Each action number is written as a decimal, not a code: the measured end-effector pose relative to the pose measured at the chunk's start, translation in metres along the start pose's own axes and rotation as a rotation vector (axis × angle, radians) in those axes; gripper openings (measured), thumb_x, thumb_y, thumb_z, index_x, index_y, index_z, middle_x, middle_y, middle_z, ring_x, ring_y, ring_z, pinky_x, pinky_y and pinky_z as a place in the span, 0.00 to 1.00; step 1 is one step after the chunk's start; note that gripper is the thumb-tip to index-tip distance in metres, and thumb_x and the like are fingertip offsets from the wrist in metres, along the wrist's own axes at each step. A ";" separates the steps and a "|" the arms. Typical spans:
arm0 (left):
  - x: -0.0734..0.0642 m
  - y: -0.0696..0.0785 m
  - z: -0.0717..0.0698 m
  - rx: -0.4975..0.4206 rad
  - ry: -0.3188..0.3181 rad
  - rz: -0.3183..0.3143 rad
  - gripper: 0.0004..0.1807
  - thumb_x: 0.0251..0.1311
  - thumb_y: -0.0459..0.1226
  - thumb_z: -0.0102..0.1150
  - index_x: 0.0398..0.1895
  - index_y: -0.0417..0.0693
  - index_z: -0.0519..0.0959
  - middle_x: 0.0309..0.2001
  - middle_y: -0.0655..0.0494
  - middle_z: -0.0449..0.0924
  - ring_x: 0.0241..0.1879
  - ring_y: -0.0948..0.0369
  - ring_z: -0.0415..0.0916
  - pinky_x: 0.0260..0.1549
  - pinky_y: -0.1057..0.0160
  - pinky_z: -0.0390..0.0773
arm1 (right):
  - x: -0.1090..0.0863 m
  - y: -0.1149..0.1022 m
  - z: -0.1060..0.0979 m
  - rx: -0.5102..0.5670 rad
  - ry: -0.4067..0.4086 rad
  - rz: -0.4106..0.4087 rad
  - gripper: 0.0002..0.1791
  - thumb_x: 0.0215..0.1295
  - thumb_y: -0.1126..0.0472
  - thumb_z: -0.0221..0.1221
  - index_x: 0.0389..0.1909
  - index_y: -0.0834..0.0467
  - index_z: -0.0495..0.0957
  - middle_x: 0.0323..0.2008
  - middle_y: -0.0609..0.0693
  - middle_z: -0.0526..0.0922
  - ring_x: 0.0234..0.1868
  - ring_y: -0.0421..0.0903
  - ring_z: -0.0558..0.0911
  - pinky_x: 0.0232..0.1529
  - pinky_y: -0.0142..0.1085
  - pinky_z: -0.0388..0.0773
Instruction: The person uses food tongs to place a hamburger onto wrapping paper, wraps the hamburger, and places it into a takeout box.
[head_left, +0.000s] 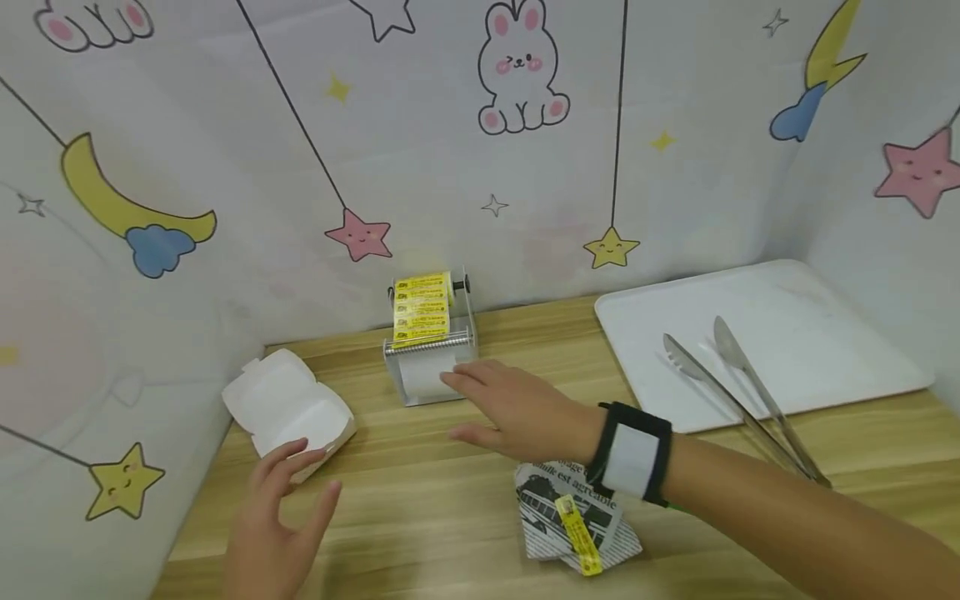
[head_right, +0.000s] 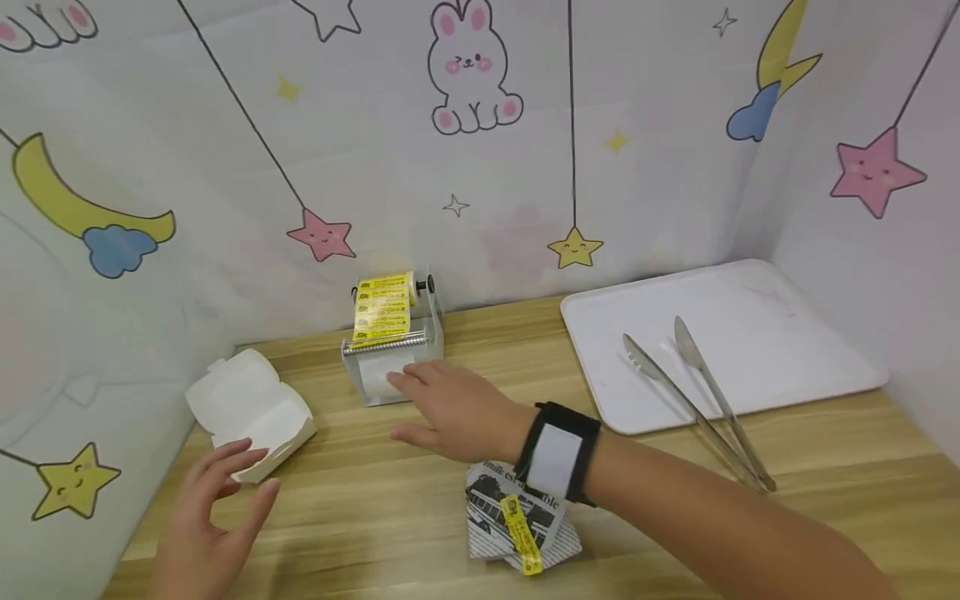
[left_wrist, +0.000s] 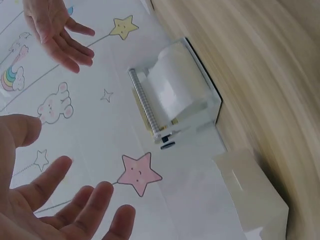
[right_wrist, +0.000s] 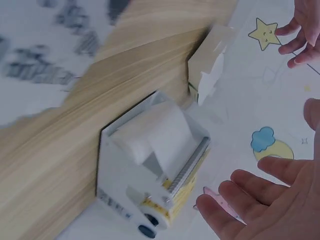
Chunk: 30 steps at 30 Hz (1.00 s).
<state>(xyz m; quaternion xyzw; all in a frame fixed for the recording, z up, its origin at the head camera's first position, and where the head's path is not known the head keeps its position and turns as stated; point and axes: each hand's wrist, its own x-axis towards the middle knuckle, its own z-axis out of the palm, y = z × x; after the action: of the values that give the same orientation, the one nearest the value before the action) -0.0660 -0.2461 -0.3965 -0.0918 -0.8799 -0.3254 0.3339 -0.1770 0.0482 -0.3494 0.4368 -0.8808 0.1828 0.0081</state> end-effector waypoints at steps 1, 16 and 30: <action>0.001 -0.003 -0.004 0.025 0.003 -0.050 0.24 0.47 0.22 0.74 0.50 0.39 0.82 0.57 0.43 0.77 0.58 0.75 0.66 0.47 0.82 0.65 | 0.011 -0.006 0.001 -0.022 -0.019 -0.020 0.37 0.76 0.42 0.55 0.77 0.58 0.60 0.72 0.57 0.68 0.72 0.53 0.68 0.70 0.48 0.67; 0.017 -0.063 0.005 0.224 -0.197 -0.293 0.33 0.54 0.37 0.77 0.58 0.28 0.73 0.60 0.28 0.67 0.57 0.35 0.68 0.48 0.36 0.75 | 0.147 -0.042 0.059 -0.143 -0.289 0.090 0.33 0.72 0.49 0.62 0.76 0.40 0.65 0.76 0.53 0.62 0.70 0.52 0.71 0.62 0.45 0.76; 0.007 -0.097 0.014 0.308 -0.201 -0.350 0.12 0.58 0.30 0.71 0.41 0.30 0.81 0.47 0.31 0.77 0.46 0.40 0.75 0.45 0.43 0.75 | 0.180 -0.060 0.129 -0.290 -0.270 0.139 0.10 0.70 0.55 0.63 0.50 0.49 0.85 0.48 0.48 0.79 0.42 0.42 0.82 0.35 0.37 0.82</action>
<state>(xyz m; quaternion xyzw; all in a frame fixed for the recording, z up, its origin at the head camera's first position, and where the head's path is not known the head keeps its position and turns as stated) -0.1158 -0.3120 -0.4492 0.0819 -0.9503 -0.2297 0.1935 -0.2231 -0.1652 -0.4193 0.3897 -0.9190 -0.0061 -0.0601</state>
